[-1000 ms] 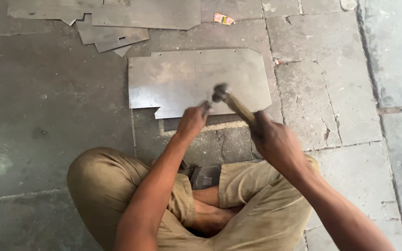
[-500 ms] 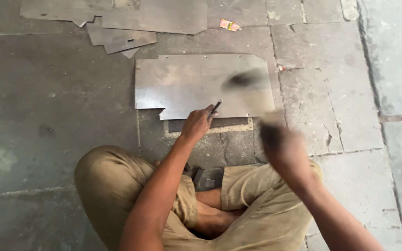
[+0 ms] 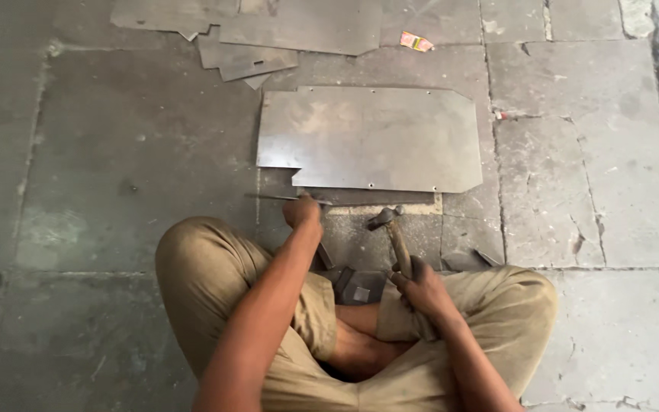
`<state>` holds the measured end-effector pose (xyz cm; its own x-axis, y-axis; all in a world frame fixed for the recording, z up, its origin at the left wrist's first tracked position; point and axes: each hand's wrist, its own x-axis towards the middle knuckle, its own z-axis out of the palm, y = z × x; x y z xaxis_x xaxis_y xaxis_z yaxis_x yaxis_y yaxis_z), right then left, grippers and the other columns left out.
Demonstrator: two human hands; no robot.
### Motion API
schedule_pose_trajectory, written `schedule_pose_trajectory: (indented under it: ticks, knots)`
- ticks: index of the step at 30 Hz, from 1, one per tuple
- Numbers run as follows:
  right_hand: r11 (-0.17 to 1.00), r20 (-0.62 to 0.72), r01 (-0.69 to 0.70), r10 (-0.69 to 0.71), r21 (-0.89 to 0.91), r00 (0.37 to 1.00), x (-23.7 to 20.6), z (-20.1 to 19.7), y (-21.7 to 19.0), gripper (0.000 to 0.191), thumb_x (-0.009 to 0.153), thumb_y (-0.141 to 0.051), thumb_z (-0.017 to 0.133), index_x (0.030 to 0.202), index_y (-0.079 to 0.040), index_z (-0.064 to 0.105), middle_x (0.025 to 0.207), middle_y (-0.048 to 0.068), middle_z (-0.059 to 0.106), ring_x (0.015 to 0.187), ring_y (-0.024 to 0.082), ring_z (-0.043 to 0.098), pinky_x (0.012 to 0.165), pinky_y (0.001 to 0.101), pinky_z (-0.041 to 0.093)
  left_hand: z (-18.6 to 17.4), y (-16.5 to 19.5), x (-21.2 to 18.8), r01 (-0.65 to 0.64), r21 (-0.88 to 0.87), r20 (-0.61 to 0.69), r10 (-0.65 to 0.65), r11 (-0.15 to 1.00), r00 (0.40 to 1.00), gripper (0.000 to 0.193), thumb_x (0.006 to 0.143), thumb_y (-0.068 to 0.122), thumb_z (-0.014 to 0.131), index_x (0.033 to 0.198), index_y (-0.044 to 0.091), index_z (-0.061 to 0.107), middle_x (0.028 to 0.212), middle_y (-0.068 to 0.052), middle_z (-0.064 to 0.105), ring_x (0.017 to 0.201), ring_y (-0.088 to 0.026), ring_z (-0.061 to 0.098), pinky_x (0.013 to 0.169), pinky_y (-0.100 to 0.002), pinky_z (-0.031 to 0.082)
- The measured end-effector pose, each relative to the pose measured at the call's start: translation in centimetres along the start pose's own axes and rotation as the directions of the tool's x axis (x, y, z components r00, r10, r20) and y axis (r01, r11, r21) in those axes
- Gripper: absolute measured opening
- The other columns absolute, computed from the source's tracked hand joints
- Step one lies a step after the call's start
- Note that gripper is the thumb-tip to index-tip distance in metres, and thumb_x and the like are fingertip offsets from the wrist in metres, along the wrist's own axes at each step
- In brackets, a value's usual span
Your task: The person uses a hammer and a metal punch to mark and create holes in several metal sheets while sitting on the floor.
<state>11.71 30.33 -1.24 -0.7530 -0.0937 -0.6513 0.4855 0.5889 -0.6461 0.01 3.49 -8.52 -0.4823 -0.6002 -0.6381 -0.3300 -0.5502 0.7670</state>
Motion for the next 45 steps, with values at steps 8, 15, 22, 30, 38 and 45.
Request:
schedule_pose_trajectory:
  ticks: [8,15,22,30,38,45]
  knots:
    - [0.984,0.074,0.014,-0.027,0.176,0.997,1.5,-0.6,1.0,0.029,0.090,-0.022,0.071,0.105,0.002,0.066,0.067,0.007,0.063,0.051,0.016,0.059,0.046,0.0332,0.050,1.3,0.6,0.0,-0.153,0.181,0.143,0.127,0.972,0.982,0.030,0.087,0.018,0.081,0.104,-0.007,0.074,0.104,-0.019,0.075,0.081,-0.021,0.069,0.070,-0.036,0.054]
    - [0.977,0.092,-0.032,0.013,0.210,0.996,0.8,-0.9,0.2,0.029,0.090,-0.020,0.072,0.107,0.003,0.067,0.066,0.004,0.062,0.052,0.013,0.057,0.047,0.0317,0.048,4.0,-1.0,-4.9,-0.170,0.524,0.345,-0.026,0.835,0.938,0.023,0.088,0.020,0.076,0.091,-0.003,0.078,0.083,-0.013,0.080,0.072,-0.022,0.076,0.067,-0.037,0.055]
    - [0.983,0.099,-0.052,0.035,0.174,0.994,0.7,-1.2,-0.1,0.031,0.090,-0.022,0.072,0.109,0.003,0.067,0.066,0.004,0.062,0.052,0.013,0.058,0.048,0.0317,0.048,3.5,-3.1,-2.8,-0.271,0.447,0.429,0.061,0.853,0.901,0.018,0.088,0.017,0.075,0.086,-0.001,0.078,0.078,-0.013,0.080,0.069,-0.022,0.078,0.065,-0.036,0.058]
    - [0.957,-0.154,0.095,-0.141,-0.273,0.978,-1.5,-3.1,-4.6,0.043,0.094,-0.033,0.070,0.126,-0.008,0.056,0.080,0.006,0.067,0.068,0.018,0.066,0.060,0.0361,0.054,4.4,0.1,-3.8,-0.863,0.339,0.737,0.464,0.375,0.491,0.019,0.097,0.023,0.067,0.100,0.005,0.074,0.084,-0.015,0.078,0.055,-0.022,0.068,0.046,-0.038,0.051]
    - [0.579,-0.552,0.786,-0.736,-0.216,0.391,-10.4,-18.8,-9.3,0.023,0.114,-0.005,0.056,0.094,-0.002,0.067,0.080,0.006,0.067,0.063,0.013,0.058,0.053,0.0223,0.047,5.2,-0.4,-2.7,-0.912,0.357,0.859,0.313,0.203,0.406,0.020,0.102,0.021,0.061,0.113,0.006,0.068,0.069,-0.011,0.070,0.052,-0.018,0.065,0.043,-0.037,0.048]
    - [0.381,-0.317,0.446,-0.924,-0.810,0.213,-5.7,-13.6,-12.7,0.015,0.103,-0.010,0.052,0.106,0.005,0.053,0.078,0.019,0.058,0.067,0.031,0.057,0.059,0.0384,0.044,5.1,-2.2,-1.5,-0.918,0.375,0.891,0.226,0.127,0.395,0.027,0.106,0.021,0.058,0.123,0.001,0.063,0.071,-0.014,0.068,0.047,-0.022,0.062,0.035,-0.036,0.049]
